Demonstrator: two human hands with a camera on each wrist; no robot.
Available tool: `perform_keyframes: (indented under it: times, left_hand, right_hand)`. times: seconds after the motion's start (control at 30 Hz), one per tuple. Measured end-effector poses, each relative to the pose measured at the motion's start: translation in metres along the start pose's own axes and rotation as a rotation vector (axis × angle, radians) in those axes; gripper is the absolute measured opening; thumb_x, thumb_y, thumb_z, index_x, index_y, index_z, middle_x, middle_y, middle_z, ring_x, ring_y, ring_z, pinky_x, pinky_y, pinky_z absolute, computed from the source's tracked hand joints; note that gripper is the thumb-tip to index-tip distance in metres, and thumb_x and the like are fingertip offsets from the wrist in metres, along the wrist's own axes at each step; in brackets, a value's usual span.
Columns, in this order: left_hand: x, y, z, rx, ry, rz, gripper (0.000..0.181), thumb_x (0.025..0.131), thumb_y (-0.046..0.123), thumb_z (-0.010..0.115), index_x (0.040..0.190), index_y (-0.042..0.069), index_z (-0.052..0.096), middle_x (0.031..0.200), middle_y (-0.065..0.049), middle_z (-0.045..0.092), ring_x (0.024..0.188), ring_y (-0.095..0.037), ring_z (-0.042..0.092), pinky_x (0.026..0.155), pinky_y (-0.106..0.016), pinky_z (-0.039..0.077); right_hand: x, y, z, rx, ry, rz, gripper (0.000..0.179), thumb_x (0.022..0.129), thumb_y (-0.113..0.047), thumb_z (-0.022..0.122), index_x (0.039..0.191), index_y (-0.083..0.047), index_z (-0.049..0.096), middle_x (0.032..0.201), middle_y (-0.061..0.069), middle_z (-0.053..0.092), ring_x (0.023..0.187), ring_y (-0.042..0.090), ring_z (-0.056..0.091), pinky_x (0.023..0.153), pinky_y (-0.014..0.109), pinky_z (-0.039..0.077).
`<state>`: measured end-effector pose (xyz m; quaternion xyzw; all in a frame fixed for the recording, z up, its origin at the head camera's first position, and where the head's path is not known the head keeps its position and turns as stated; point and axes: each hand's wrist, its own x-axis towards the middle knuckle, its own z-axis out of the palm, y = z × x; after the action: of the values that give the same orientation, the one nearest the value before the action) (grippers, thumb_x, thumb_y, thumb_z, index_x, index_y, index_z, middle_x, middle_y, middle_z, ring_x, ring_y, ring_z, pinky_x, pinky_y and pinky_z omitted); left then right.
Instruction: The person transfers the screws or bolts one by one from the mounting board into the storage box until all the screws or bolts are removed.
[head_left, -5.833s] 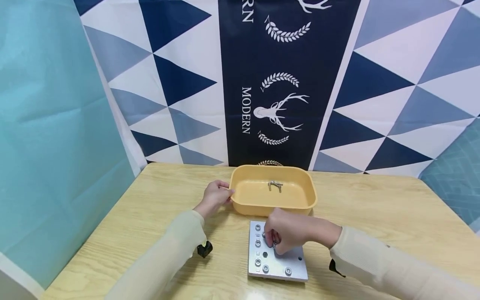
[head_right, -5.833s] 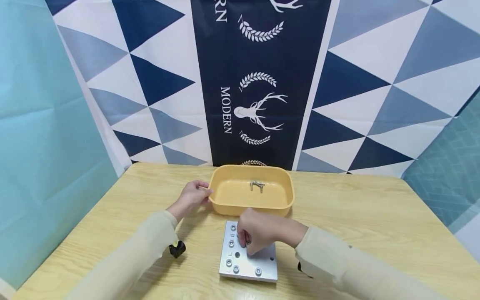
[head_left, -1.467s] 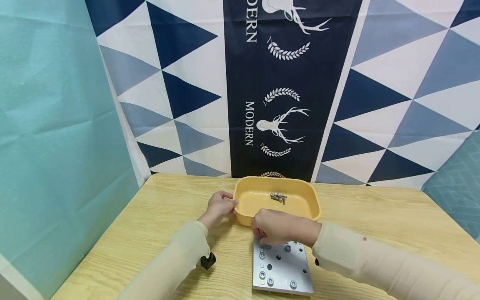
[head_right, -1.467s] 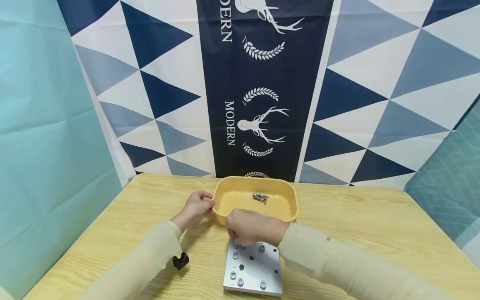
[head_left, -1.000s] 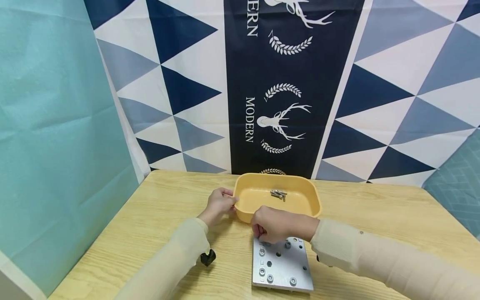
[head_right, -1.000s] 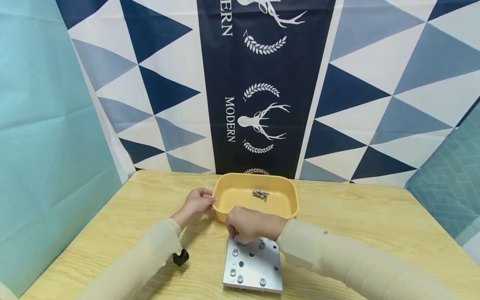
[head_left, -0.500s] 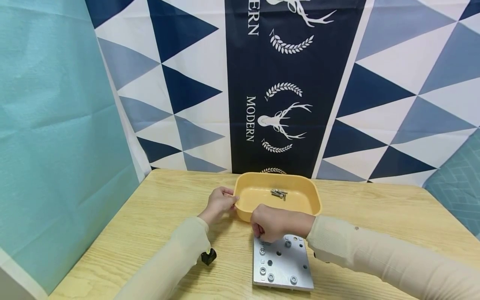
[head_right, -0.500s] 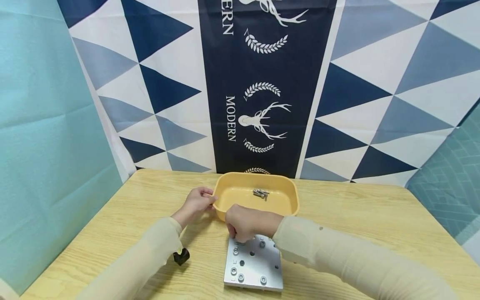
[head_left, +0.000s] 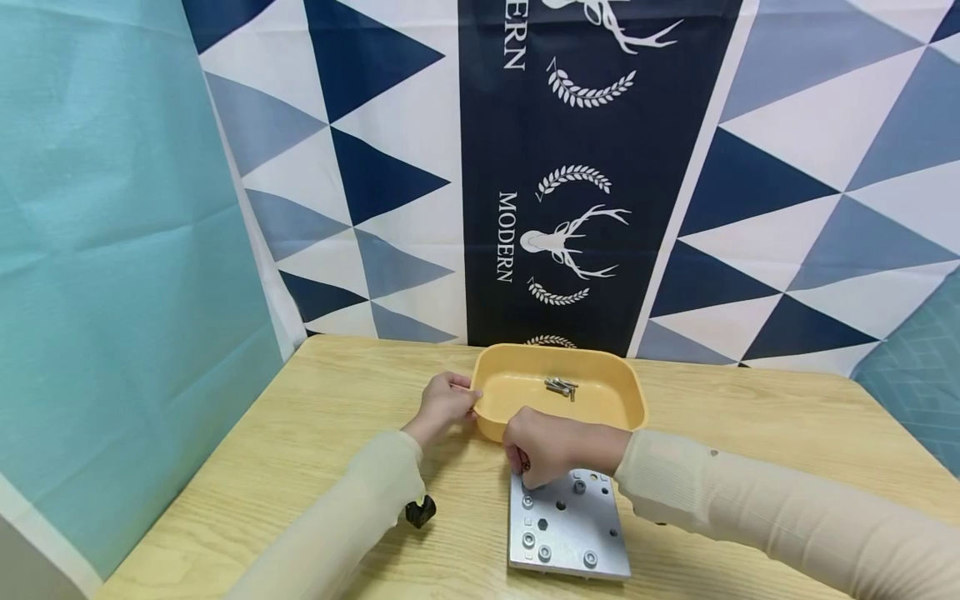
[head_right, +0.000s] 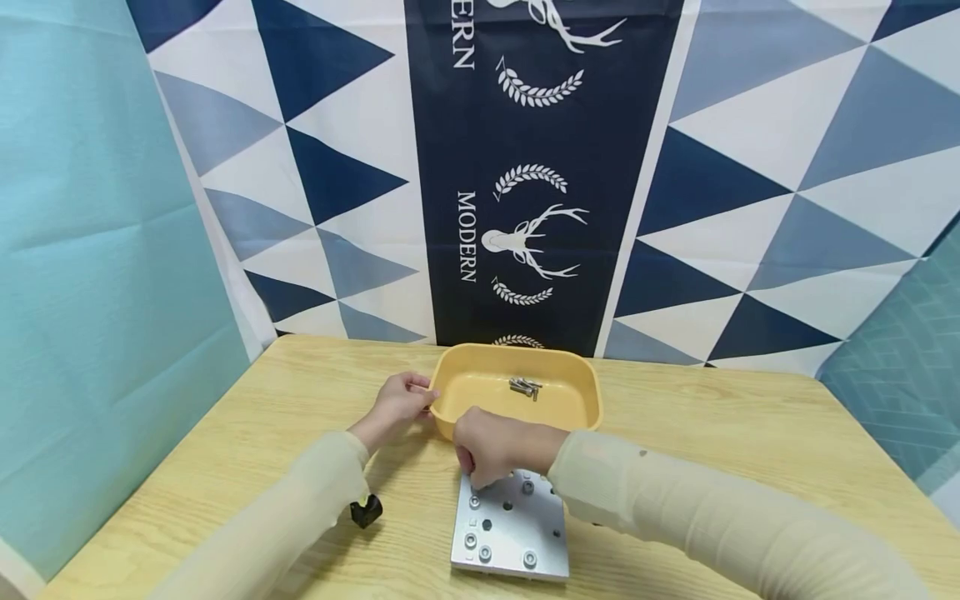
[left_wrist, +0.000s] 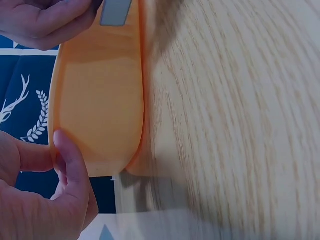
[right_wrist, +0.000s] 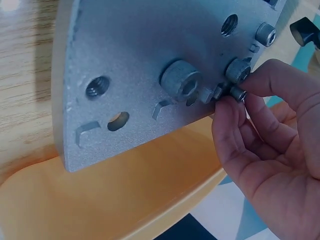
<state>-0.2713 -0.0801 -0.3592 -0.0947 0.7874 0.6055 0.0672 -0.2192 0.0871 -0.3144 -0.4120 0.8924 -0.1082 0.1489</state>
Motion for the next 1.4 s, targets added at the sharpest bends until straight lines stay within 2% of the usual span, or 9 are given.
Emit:
perform_keyframes:
  times: [0.2,0.47,0.57,0.87,1.1,1.4]
  left_hand:
    - [0.001,-0.002,0.000,-0.024,-0.015,-0.012,0.025,0.086,0.001,0.066,0.109,-0.005,0.057,0.083,-0.007,0.055,0.063,-0.011,0.056,0.060,-0.022,0.058]
    - [0.003,-0.001,-0.002,-0.022,-0.026,-0.022,0.025,0.087,0.001,0.065,0.111,-0.005,0.056,0.083,-0.007,0.056,0.062,-0.011,0.056,0.073,-0.033,0.061]
    - [0.004,-0.001,-0.003,-0.019,-0.024,-0.025,0.025,0.088,0.002,0.065,0.111,-0.004,0.056,0.084,-0.008,0.057,0.063,-0.012,0.057,0.075,-0.033,0.061]
    - [0.006,0.000,-0.004,-0.018,-0.019,-0.030,0.024,0.086,0.000,0.066,0.107,-0.004,0.057,0.085,-0.007,0.055,0.063,-0.011,0.056,0.073,-0.032,0.060]
    - [0.004,-0.001,-0.006,-0.010,-0.012,-0.036,0.023,0.084,0.001,0.068,0.104,-0.004,0.057,0.081,-0.006,0.054,0.057,-0.010,0.054,0.061,-0.024,0.057]
    - [0.007,-0.001,-0.008,-0.037,-0.022,-0.023,0.025,0.084,0.001,0.068,0.106,-0.005,0.058,0.085,-0.007,0.054,0.056,-0.009,0.054,0.064,-0.025,0.059]
  right_hand:
    - [0.000,0.000,0.002,0.010,0.009,0.014,0.018,0.067,0.002,0.073,0.069,-0.015,0.067,0.061,-0.010,0.059,0.053,-0.004,0.048,0.048,0.012,0.044]
    - [0.001,-0.001,0.001,0.013,0.035,0.034,0.017,0.067,0.002,0.073,0.070,-0.013,0.067,0.061,-0.010,0.057,0.054,-0.003,0.047,0.048,0.012,0.043]
    - [0.002,-0.002,0.000,0.009,0.039,0.041,0.016,0.066,0.002,0.073,0.068,-0.013,0.067,0.060,-0.010,0.057,0.053,-0.003,0.048,0.048,0.013,0.043]
    - [0.003,-0.005,-0.003,-0.004,0.032,0.022,0.018,0.066,0.004,0.072,0.066,-0.013,0.066,0.058,-0.010,0.057,0.051,-0.003,0.046,0.046,0.012,0.041]
    - [0.001,-0.006,-0.002,0.018,0.032,-0.002,0.018,0.066,0.005,0.071,0.068,-0.012,0.066,0.060,-0.009,0.058,0.052,-0.005,0.046,0.047,0.012,0.043]
    - [0.003,-0.004,-0.007,0.015,0.019,-0.003,0.019,0.065,0.006,0.070,0.070,-0.013,0.068,0.065,-0.004,0.064,0.055,-0.004,0.048,0.049,0.013,0.044]
